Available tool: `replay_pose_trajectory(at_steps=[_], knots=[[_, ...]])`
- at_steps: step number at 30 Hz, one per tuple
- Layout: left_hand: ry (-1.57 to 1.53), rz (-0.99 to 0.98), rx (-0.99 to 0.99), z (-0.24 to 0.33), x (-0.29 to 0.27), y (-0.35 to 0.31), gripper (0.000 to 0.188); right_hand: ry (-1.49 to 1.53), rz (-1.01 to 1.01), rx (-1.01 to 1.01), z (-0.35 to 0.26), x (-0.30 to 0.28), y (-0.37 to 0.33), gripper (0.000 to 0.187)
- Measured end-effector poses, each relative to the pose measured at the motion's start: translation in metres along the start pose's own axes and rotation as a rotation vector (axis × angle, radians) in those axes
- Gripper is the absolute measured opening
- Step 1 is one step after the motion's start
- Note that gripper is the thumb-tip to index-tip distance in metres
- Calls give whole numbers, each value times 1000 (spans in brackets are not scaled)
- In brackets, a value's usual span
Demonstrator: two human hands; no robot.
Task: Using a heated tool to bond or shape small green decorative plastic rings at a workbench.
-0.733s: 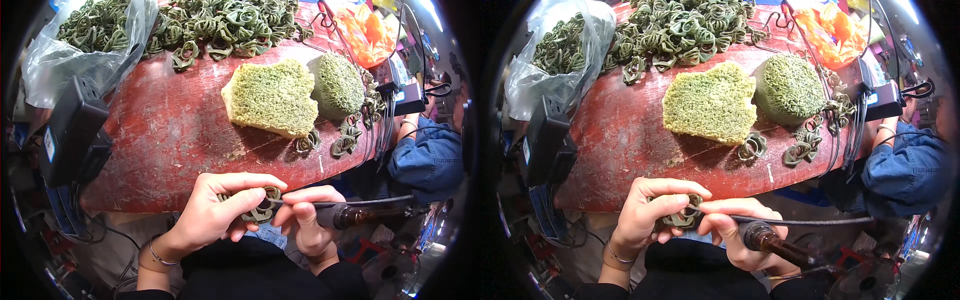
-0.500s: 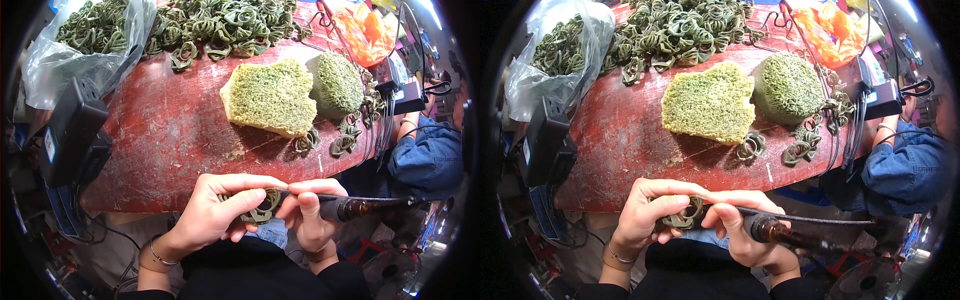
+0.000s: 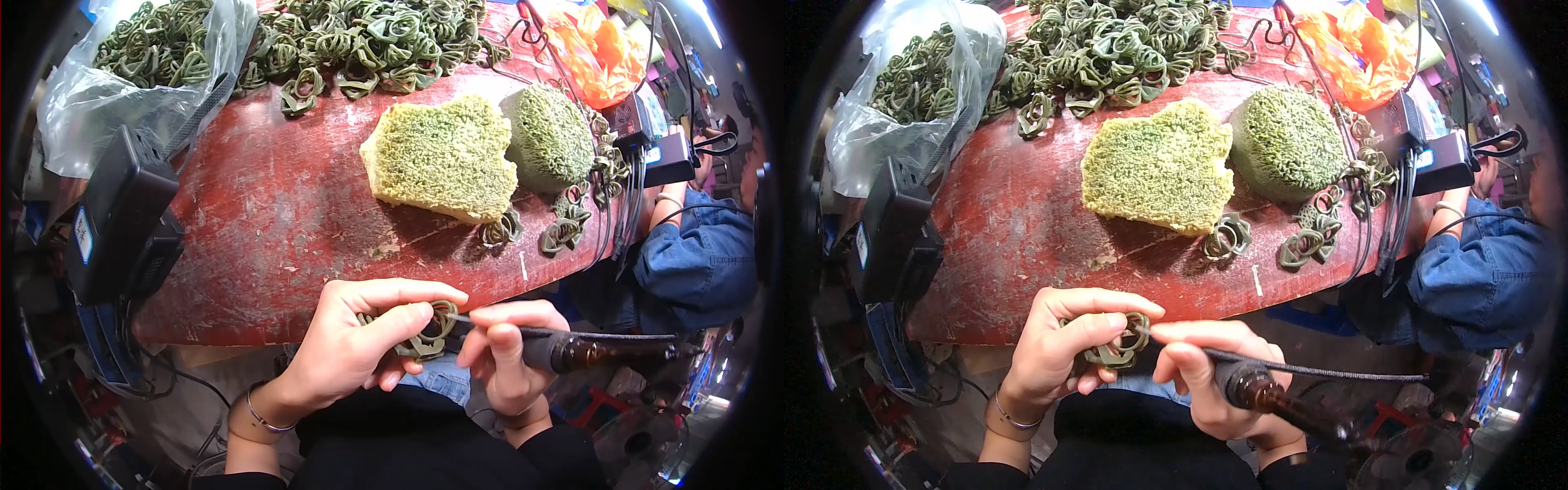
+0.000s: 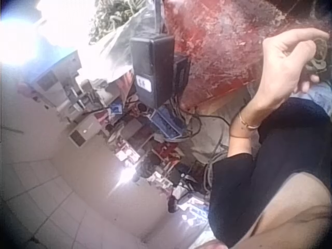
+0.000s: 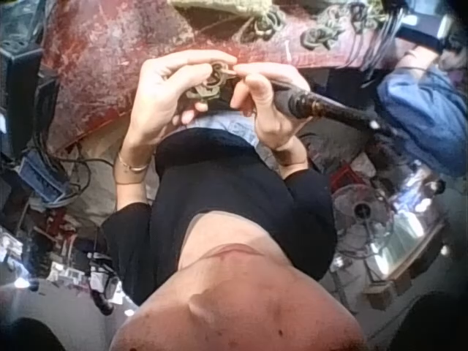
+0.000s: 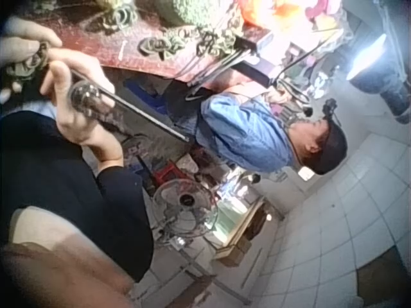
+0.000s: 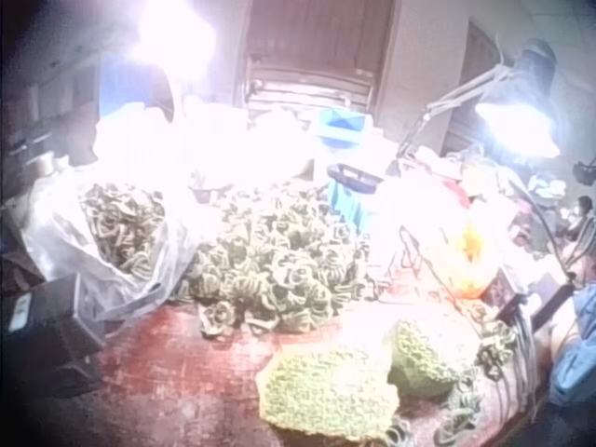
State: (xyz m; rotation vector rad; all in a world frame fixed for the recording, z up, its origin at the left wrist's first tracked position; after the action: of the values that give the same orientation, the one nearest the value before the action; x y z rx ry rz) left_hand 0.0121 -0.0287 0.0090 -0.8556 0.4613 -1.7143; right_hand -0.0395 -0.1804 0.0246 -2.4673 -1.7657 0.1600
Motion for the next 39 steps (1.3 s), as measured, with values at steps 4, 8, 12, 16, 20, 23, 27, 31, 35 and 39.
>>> replay_pose_trajectory(at_steps=[4, 8, 12, 16, 20, 23, 27, 31, 35, 39], knots=[[1, 14, 24, -3, -3, 0, 26, 22, -30, -100, 5, 9, -3, 15], [-28, -19, 0, -4, -5, 0, 25, 32, 52, -84, 7, 7, 0, 16], [-83, -47, -14, -3, -3, 0, 28, 47, 72, -14, 8, 7, 4, 18], [-107, -61, -12, -2, -1, 0, 29, 96, -2, -94, 3, 7, -2, 19], [-183, -76, -57, -3, 2, -2, 30, 128, 86, -128, 9, 8, 2, 20], [-201, -80, -65, -5, 0, -2, 30, 124, 72, -90, 7, 9, 4, 21], [-181, 0, 4, -2, 1, -2, 31, 154, 128, -73, 5, 3, 3, 21], [-204, 10, 132, -3, -1, -1, 34, 102, 94, 30, 2, -4, 0, 15], [-174, -50, 272, -4, 7, -4, 28, 131, -35, 221, -1, 9, 0, 15], [23, 16, 522, -4, 4, -4, 24, 389, -65, 327, 12, 9, 0, 21]])
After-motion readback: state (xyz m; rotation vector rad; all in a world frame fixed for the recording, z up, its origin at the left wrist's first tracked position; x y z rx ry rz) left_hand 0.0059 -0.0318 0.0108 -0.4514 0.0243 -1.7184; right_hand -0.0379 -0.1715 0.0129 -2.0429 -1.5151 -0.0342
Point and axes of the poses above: each hand's wrist, its own y-axis towards the middle knuckle, its own x-axis out of the palm, z = x × y, the point moved 3 cm from there along y, towards the middle knuckle, and after that the axes turned 14 degrees about z, right-handed, at the moved point
